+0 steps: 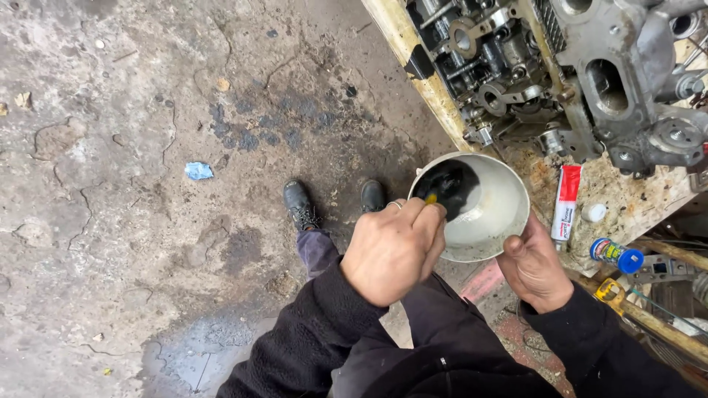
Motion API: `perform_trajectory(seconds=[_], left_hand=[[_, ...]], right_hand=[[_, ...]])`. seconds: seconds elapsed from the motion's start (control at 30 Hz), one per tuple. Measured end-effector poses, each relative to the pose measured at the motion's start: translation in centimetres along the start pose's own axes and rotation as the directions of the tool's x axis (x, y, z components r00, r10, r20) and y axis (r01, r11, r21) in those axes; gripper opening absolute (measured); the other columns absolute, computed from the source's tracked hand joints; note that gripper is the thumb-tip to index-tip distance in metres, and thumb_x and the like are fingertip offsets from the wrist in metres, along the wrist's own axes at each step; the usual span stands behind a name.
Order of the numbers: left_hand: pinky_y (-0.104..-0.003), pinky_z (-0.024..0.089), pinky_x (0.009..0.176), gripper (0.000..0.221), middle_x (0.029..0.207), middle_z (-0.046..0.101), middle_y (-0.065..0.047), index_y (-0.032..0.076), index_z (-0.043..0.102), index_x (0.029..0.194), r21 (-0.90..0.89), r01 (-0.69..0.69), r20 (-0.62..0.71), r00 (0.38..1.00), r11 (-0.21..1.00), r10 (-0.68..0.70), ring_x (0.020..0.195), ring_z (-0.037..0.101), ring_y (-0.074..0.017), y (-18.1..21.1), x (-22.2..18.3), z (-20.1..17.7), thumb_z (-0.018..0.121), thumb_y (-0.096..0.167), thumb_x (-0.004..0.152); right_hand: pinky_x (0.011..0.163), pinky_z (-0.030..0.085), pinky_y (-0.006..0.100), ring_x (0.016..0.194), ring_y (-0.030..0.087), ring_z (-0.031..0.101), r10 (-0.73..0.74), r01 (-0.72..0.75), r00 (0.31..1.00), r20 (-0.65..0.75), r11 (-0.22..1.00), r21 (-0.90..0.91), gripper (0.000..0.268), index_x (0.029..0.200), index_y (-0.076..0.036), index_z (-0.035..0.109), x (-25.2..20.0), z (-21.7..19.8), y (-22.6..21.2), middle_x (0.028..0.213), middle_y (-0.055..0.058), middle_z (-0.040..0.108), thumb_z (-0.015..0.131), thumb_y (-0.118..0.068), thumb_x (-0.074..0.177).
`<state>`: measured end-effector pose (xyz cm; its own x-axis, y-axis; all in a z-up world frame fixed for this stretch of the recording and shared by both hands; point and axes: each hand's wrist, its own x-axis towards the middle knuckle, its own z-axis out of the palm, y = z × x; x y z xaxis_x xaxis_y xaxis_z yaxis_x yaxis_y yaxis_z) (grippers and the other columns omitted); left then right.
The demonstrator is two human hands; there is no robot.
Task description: Cleaning an engine cylinder head with a brush and solvent.
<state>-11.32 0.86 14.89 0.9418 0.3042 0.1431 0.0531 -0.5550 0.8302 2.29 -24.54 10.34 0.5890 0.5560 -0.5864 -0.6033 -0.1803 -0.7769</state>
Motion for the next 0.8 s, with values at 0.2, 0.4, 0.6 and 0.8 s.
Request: perform_trajectory(seconds=[0.2, 0.4, 0.6, 0.8], left_hand=[[-0.026, 0.062, 0.067, 0.011, 0.087, 0.076, -0.004, 0.003, 0.071, 0.104, -0.577, 0.242, -0.020, 0.950, 0.780, -0.310, 0.073, 0.074, -0.0120, -1.0, 0.1, -1.3, 0.066, 0.012, 0.099], [-0.024, 0.063, 0.082, 0.011, 0.106, 0.075, -0.006, 0.005, 0.069, 0.120, -0.538, -0.076, -0.354, 0.924, 0.840, -0.143, 0.091, 0.075, -0.0110, -2.2, 4.3, -1.5, 0.068, 0.010, 0.109], [-0.025, 0.067, 0.086, 0.012, 0.113, 0.075, -0.003, 0.012, 0.069, 0.125, -0.465, -0.175, -0.488, 0.869, 0.868, -0.086, 0.097, 0.076, -0.0106, -6.9, 7.7, 0.2, 0.067, 0.011, 0.113], [-0.026, 0.068, 0.089, 0.019, 0.121, 0.075, -0.003, 0.015, 0.068, 0.129, -0.454, -0.297, -0.381, 0.917, 0.840, 0.118, 0.100, 0.076, -0.0104, -8.6, 8.6, 1.6, 0.065, 0.008, 0.112]], right_hand=[[0.112, 0.041, 0.049, 0.138, 0.026, 0.049, 0.012, -0.011, 1.000, -0.014, 0.999, 0.035, 0.110, 0.159, -0.005, 0.030, 0.5, 0.6, -0.9, 0.149, 0.008, 0.051, 0.087, -0.047, 0.075], [0.117, 0.038, 0.047, 0.141, 0.025, 0.047, 0.006, -0.005, 1.000, -0.026, 0.999, 0.041, 0.108, 0.160, -0.003, 0.031, 0.4, -2.0, 0.5, 0.152, 0.009, 0.049, 0.087, -0.044, 0.077], [0.119, 0.036, 0.048, 0.143, 0.026, 0.046, 0.019, -0.016, 0.998, -0.052, 0.998, 0.067, 0.106, 0.159, -0.002, 0.031, -0.1, -3.2, 0.8, 0.154, 0.010, 0.048, 0.087, -0.041, 0.078], [0.118, 0.035, 0.048, 0.143, 0.025, 0.044, 0.045, -0.043, 0.997, -0.064, 0.998, 0.043, 0.107, 0.160, -0.003, 0.028, -0.2, -3.3, 0.3, 0.154, 0.009, 0.047, 0.086, -0.041, 0.078]])
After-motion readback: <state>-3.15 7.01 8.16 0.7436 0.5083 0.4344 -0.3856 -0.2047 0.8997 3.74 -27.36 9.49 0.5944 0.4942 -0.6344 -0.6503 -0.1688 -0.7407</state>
